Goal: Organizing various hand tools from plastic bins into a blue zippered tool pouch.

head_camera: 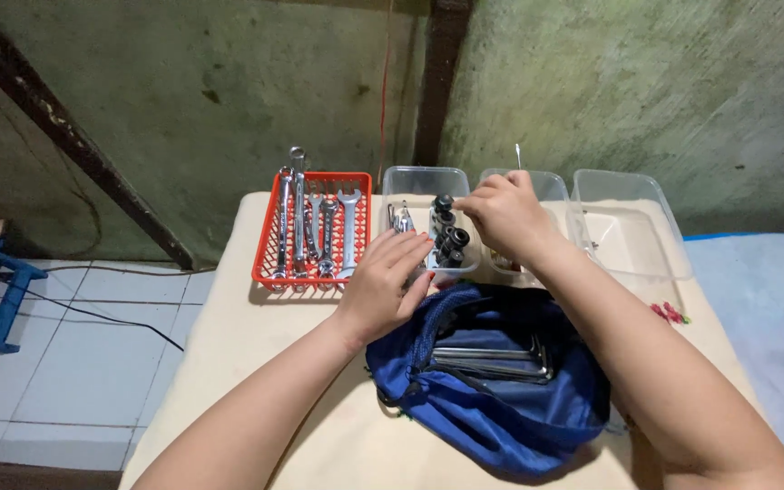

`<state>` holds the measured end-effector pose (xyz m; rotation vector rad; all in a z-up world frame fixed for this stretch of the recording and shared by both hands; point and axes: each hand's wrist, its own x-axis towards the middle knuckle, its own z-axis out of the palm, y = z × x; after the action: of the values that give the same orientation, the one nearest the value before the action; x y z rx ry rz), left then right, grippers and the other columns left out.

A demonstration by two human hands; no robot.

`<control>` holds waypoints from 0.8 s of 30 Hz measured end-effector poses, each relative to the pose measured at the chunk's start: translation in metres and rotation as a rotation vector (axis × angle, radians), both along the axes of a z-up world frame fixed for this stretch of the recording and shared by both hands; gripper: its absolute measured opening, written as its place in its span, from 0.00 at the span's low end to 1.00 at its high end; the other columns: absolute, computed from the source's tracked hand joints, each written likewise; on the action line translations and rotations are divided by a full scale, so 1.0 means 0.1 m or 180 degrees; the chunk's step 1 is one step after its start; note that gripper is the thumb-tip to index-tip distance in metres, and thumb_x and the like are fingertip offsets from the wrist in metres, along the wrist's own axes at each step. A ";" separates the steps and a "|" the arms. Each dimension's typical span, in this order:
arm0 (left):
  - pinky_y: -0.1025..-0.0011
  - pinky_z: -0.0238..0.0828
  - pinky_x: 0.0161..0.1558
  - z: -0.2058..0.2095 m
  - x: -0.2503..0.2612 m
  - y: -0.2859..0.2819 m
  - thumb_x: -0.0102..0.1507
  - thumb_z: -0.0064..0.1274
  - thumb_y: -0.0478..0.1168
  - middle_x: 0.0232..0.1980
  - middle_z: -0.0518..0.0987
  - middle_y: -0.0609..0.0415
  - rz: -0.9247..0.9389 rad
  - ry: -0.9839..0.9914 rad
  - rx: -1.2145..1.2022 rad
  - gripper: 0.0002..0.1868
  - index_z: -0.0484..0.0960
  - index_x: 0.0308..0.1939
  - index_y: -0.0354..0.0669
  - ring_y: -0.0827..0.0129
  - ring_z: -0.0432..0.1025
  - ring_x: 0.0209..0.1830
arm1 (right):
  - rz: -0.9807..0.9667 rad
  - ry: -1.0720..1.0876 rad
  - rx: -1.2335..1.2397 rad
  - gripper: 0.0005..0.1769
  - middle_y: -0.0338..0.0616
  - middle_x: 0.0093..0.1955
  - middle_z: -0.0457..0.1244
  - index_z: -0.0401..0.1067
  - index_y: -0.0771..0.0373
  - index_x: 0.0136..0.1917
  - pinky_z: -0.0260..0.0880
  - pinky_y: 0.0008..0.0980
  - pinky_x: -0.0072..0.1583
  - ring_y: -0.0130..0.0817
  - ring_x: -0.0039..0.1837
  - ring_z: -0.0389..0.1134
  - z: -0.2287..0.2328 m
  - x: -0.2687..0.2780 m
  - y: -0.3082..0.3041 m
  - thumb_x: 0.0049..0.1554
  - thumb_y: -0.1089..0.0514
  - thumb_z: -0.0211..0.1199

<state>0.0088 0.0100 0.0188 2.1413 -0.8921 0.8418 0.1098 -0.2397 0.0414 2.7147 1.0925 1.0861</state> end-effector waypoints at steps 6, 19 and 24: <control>0.57 0.79 0.52 0.24 -0.37 -0.13 0.62 0.60 0.46 0.50 0.84 0.46 -0.1048 0.0183 -0.0290 0.21 0.82 0.58 0.44 0.51 0.80 0.50 | 0.0670 -0.0017 0.0398 0.11 0.34 0.42 0.70 0.80 0.49 0.49 0.61 0.38 0.58 0.33 0.51 0.70 0.18 -0.89 -0.13 0.64 0.55 0.56; 0.63 0.69 0.49 0.04 -0.45 -0.29 0.46 0.72 0.59 0.44 0.85 0.56 -0.0496 0.0854 0.1553 0.34 0.84 0.50 0.47 0.61 0.78 0.46 | 0.0952 0.1855 0.1010 0.14 0.44 0.53 0.71 0.76 0.59 0.57 0.76 0.36 0.54 0.43 0.56 0.74 -0.24 -1.66 -0.33 0.58 0.64 0.59; 0.62 0.69 0.49 -0.06 -0.36 -0.26 0.60 0.61 0.49 0.49 0.86 0.58 -0.0451 0.1034 0.1808 0.15 0.87 0.49 0.52 0.62 0.79 0.48 | 0.0726 0.2048 0.0588 0.19 0.48 0.60 0.69 0.73 0.60 0.65 0.73 0.38 0.60 0.44 0.61 0.69 -0.31 -1.62 -0.34 0.61 0.59 0.58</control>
<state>-0.0271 -0.0164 0.0126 2.5511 -1.1885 0.1581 -0.0526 -0.2733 0.0099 3.2569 1.4576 0.3128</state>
